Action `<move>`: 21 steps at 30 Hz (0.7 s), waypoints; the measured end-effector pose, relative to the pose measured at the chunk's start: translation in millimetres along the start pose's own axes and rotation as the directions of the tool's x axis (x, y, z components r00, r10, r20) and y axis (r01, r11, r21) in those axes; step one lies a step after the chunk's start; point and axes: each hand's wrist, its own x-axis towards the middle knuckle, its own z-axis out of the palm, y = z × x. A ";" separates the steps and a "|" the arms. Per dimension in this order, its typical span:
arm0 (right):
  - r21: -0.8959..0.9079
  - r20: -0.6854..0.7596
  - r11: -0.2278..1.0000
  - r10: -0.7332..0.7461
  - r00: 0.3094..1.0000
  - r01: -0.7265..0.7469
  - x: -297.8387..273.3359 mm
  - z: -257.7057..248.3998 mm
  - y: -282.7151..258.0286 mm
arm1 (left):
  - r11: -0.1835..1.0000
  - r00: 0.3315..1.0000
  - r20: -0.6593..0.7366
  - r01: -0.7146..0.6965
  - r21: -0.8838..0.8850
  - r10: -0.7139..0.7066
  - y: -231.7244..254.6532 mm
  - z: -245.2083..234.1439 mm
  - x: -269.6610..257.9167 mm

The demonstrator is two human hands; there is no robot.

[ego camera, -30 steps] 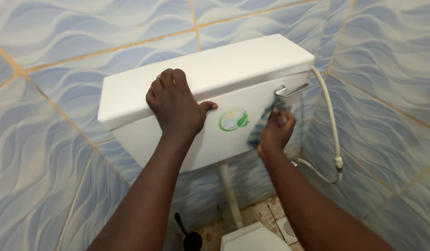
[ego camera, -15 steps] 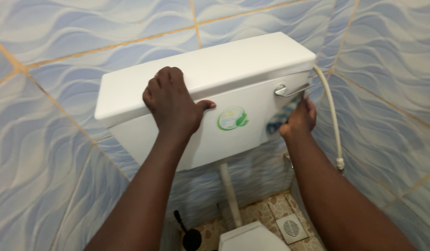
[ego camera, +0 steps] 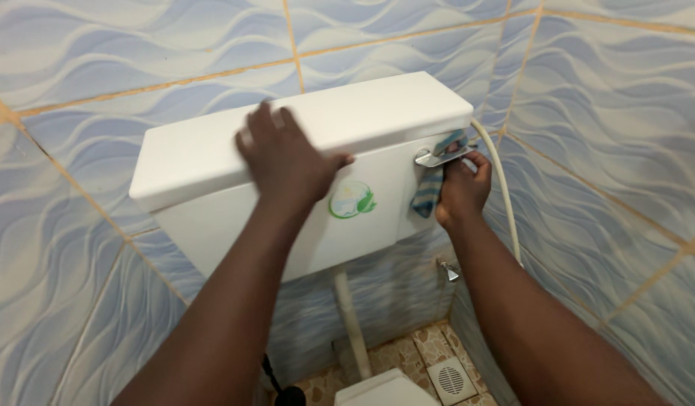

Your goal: The person wipes the exterior of a white toilet cistern with a cloth. They clean the top, sides, and front surfaces, including around the flush handle and a green sticker, using a blue and white striped cloth.

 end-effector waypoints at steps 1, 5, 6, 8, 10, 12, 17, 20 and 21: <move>-0.033 0.022 0.999 -0.012 1.000 0.013 2.2 1.2 -4.0 | 0.998 0.998 -0.040 -0.051 -0.020 0.050 13.2 3.4 4.6; -0.195 0.063 0.979 -0.052 0.997 0.064 8.5 2.6 -16.0 | 0.957 0.965 0.044 -0.252 -0.144 0.260 68.5 22.4 23.9; -0.243 0.063 0.967 -0.062 0.996 0.075 9.8 2.4 -17.4 | 0.945 0.951 0.071 -0.289 -0.151 0.302 75.8 26.3 26.4; -0.230 0.053 0.972 -0.036 0.998 0.047 12.3 -2.5 -20.5 | 0.936 0.927 0.142 -0.332 -0.117 0.347 84.7 34.4 27.4; -0.169 0.049 0.986 0.005 0.999 0.003 18.1 -4.3 -22.6 | 0.924 0.917 0.125 -0.370 -0.095 0.379 89.1 39.7 27.9; -0.059 0.060 0.997 0.060 0.996 -0.056 25.5 -5.0 -24.1 | 0.915 0.917 0.014 -0.396 -0.080 0.398 89.1 42.1 26.4; 0.021 0.118 0.978 0.202 0.972 -0.206 43.7 -17.2 -27.5 | 0.929 0.927 0.063 -0.365 -0.064 0.369 91.1 45.2 25.9; -0.076 0.231 0.983 0.178 0.956 -0.165 52.9 -29.2 -41.1 | 0.923 0.922 0.066 -0.377 -0.080 0.382 91.7 45.1 24.7; -0.123 0.293 0.983 0.165 0.942 -0.134 58.9 -27.2 -46.2 | 0.922 0.923 0.056 -0.375 -0.092 0.381 90.6 44.1 25.2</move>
